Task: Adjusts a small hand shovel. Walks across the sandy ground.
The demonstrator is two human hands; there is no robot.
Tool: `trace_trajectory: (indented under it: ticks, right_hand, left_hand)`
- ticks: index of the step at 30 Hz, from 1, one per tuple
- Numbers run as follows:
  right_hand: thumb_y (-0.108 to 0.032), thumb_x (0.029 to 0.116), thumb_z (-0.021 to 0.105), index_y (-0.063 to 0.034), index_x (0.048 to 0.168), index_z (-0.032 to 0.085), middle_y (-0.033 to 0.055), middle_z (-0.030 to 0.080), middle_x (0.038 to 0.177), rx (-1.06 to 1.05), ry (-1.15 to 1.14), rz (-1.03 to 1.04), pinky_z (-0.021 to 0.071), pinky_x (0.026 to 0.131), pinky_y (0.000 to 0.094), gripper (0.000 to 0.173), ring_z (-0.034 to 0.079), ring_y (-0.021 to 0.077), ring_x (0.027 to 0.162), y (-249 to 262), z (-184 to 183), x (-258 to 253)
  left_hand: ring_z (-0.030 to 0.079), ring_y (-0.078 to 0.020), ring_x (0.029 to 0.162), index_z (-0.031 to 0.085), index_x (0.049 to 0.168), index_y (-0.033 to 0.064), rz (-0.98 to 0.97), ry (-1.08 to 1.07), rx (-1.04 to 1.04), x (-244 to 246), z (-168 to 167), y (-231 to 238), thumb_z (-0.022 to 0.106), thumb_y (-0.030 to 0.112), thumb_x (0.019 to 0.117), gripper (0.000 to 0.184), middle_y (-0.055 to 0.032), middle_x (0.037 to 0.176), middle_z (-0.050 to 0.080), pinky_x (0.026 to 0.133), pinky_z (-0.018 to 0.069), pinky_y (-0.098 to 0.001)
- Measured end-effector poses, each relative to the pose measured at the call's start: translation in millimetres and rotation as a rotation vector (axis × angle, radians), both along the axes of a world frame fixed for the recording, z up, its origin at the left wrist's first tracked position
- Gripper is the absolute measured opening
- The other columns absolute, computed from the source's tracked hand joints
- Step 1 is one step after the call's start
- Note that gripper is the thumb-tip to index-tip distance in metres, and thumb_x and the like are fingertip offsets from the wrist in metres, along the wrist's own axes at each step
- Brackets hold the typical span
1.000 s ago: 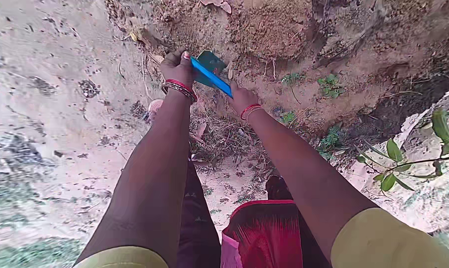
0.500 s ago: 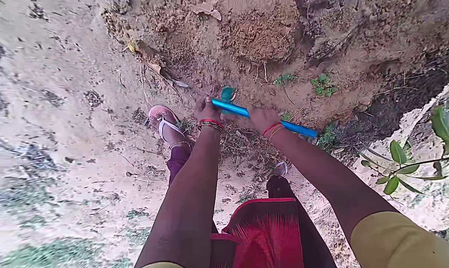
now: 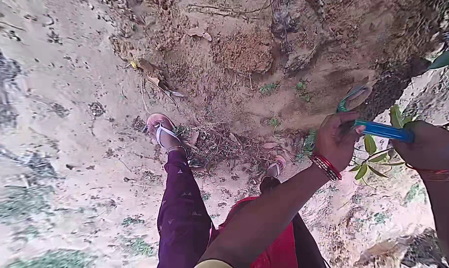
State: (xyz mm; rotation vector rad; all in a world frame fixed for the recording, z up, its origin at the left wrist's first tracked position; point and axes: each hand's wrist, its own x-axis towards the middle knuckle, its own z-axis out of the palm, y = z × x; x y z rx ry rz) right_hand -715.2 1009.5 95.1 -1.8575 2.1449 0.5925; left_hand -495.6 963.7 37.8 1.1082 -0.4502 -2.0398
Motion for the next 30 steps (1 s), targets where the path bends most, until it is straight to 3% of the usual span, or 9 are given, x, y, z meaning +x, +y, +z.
trace_trajectory:
  ticks: [3,5,7,12,16,20,24,26,30]
  right_hand:
    - [-0.021,0.0878,0.063,0.0173,0.092,0.059,0.0350,0.062,0.079,-0.045,-0.209,-0.135,0.0456,0.061,0.0660,0.039,0.062,0.0500,0.069,19,1,-60]
    - [-0.032,0.0887,0.062,0.0081,0.085,0.059,0.0198,0.062,0.071,-0.235,-0.387,-0.044,0.0464,0.057,0.0423,0.040,0.060,0.0242,0.063,36,-27,-63]
    - [-0.032,0.0918,0.066,0.0039,0.087,0.063,0.0130,0.064,0.072,-0.380,-0.581,-0.001,0.0503,0.061,0.0315,0.036,0.064,0.0133,0.066,52,-62,-44]
    - [-0.018,0.0779,0.073,0.0078,0.084,0.069,0.0183,0.068,0.070,-0.253,-0.710,-0.177,0.0515,0.056,0.0426,0.027,0.066,0.0258,0.060,-10,-81,154]
    - [-0.039,0.0903,0.076,-0.0027,0.099,0.068,0.0065,0.067,0.075,-0.068,-1.116,-0.235,0.0540,0.059,0.0346,0.038,0.064,0.0137,0.063,-59,-176,262]
    - [-0.043,0.1018,0.062,-0.0022,0.120,0.065,0.0166,0.072,0.092,0.157,-1.011,-0.404,0.0563,0.075,0.0560,0.045,0.071,0.0321,0.082,-99,-261,335]
    - [-0.040,0.1075,0.055,0.0029,0.134,0.055,0.0252,0.069,0.111,0.468,-0.822,-0.649,0.0524,0.091,0.0600,0.050,0.069,0.0399,0.105,-83,-291,368]
    - [-0.037,0.1079,0.055,0.0020,0.137,0.054,0.0255,0.069,0.114,0.514,-0.774,-0.713,0.0523,0.093,0.0605,0.049,0.069,0.0404,0.108,-63,-306,366]
    - [-0.042,0.1078,0.053,0.0010,0.133,0.057,0.0246,0.069,0.116,0.592,-0.679,-0.650,0.0525,0.092,0.0600,0.050,0.068,0.0401,0.110,-59,-290,370]
  left_hand:
    - [0.066,-0.0315,0.106,0.069,0.115,-0.0110,-0.322,-0.023,-0.358,-35,31,-16,0.064,-0.012,0.0926,0.023,-0.0273,0.121,0.064,0.090,0.0562,-0.0407]
    - [0.068,-0.0355,0.107,0.071,0.118,-0.0087,-0.420,-0.041,-0.526,-34,39,-19,0.063,-0.013,0.0922,0.027,-0.0271,0.125,0.064,0.089,0.0568,-0.0455]
    - [0.070,-0.0353,0.105,0.072,0.115,-0.0098,-0.320,-0.088,-0.599,-14,35,-8,0.063,-0.014,0.0903,0.026,-0.0277,0.123,0.066,0.086,0.0582,-0.0452]
    - [0.070,-0.0228,0.101,0.071,0.102,-0.0117,0.000,-0.427,-0.766,101,-11,-10,0.060,-0.006,0.0912,0.016,-0.0263,0.111,0.069,0.088,0.0580,-0.0292]
    - [0.068,-0.0094,0.109,0.058,0.101,-0.0055,0.050,-0.647,-0.836,207,-55,-76,0.058,0.001,0.1000,0.007,-0.0121,0.113,0.068,0.091,0.0581,-0.0261]
    - [0.066,-0.0039,0.090,0.054,0.120,-0.0076,-0.250,-0.943,-0.624,267,-124,-164,0.054,0.011,0.0998,0.028,-0.0094,0.111,0.065,0.080,0.0559,-0.0239]
    - [0.066,-0.0272,0.115,0.042,0.145,-0.0046,-0.684,-0.938,-0.109,272,-210,-174,0.050,0.010,0.1072,0.042,-0.0233,0.138,0.059,0.100,0.0529,-0.0428]
    - [0.067,-0.0241,0.106,0.046,0.141,-0.0062,-0.615,-0.830,-0.025,268,-243,-149,0.050,0.012,0.1077,0.038,-0.0233,0.132,0.059,0.093,0.0560,-0.0391]
    - [0.067,-0.0238,0.103,0.051,0.138,-0.0043,-0.493,-0.860,0.110,276,-246,-128,0.049,0.015,0.1090,0.035,-0.0225,0.128,0.061,0.092,0.0561,-0.0392]
